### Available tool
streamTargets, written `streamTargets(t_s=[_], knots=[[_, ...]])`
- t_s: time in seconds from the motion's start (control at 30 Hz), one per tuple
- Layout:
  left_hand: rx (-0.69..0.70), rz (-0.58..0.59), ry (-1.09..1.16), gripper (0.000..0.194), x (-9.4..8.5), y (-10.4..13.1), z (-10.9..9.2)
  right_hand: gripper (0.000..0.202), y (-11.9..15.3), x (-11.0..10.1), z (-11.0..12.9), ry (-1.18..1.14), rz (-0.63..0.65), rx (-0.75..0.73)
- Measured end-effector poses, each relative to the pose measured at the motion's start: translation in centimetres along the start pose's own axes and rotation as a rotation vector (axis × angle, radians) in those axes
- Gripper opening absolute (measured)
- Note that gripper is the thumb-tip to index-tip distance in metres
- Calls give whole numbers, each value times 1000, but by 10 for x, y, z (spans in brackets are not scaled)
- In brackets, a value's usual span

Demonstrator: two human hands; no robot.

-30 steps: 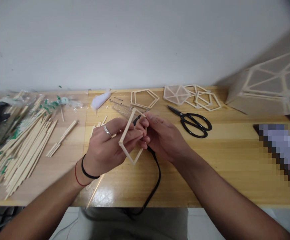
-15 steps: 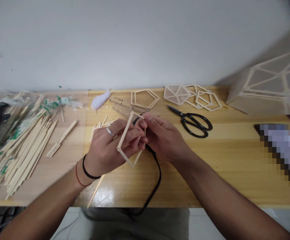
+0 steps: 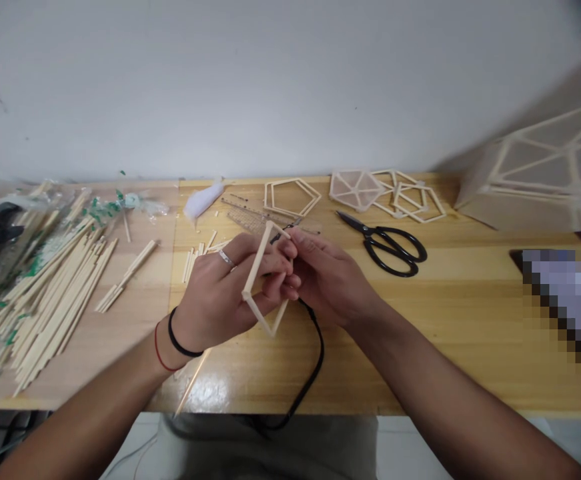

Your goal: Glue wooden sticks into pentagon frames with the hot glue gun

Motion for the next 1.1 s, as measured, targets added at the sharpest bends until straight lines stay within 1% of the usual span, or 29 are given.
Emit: streamTargets(t_s=[0.13, 0.23, 0.3, 0.37, 0.43, 0.5, 0.63, 0.83, 0.93, 1.1], knots=[[-163, 86, 199, 28, 4, 0, 8, 30, 2, 0, -1, -18, -22, 38], [-191, 143, 254, 36, 6, 1, 11, 32, 2, 0, 0, 11, -23, 31], [-181, 137, 277, 31, 4, 0, 12, 34, 3, -1, 0, 40, -26, 22], [-172, 118, 286, 21, 2, 0, 13, 33, 4, -2, 1, 53, -18, 24], [-175, 112, 302, 11, 1, -1, 14, 31, 5, 0, 1, 62, 12, 44], [-186, 111, 361, 6, 1, -3, 15, 31, 6, 2, 3, 63, 47, 62], [-197, 136, 469, 3, 1, -6, 17, 29, 6, 4, 6, 14, 87, 74], [-200, 109, 465, 4, 0, -4, 17, 30, 7, -1, -1, 30, 113, 87], [-207, 111, 482, 2, 1, -3, 17, 32, 8, -2, -3, 27, 120, 87], [-222, 116, 489, 6, 2, -4, 17, 32, 8, -1, -4, 24, 119, 74]])
Point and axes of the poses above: each hand's wrist, its own y-axis away from the middle knuckle, its own x-axis out of the palm, z = x × y, the point moved 5 cm from there along -y, towards the middle knuckle, and after that the axes turned 10 degrees about -x, right-handed, at the moved point
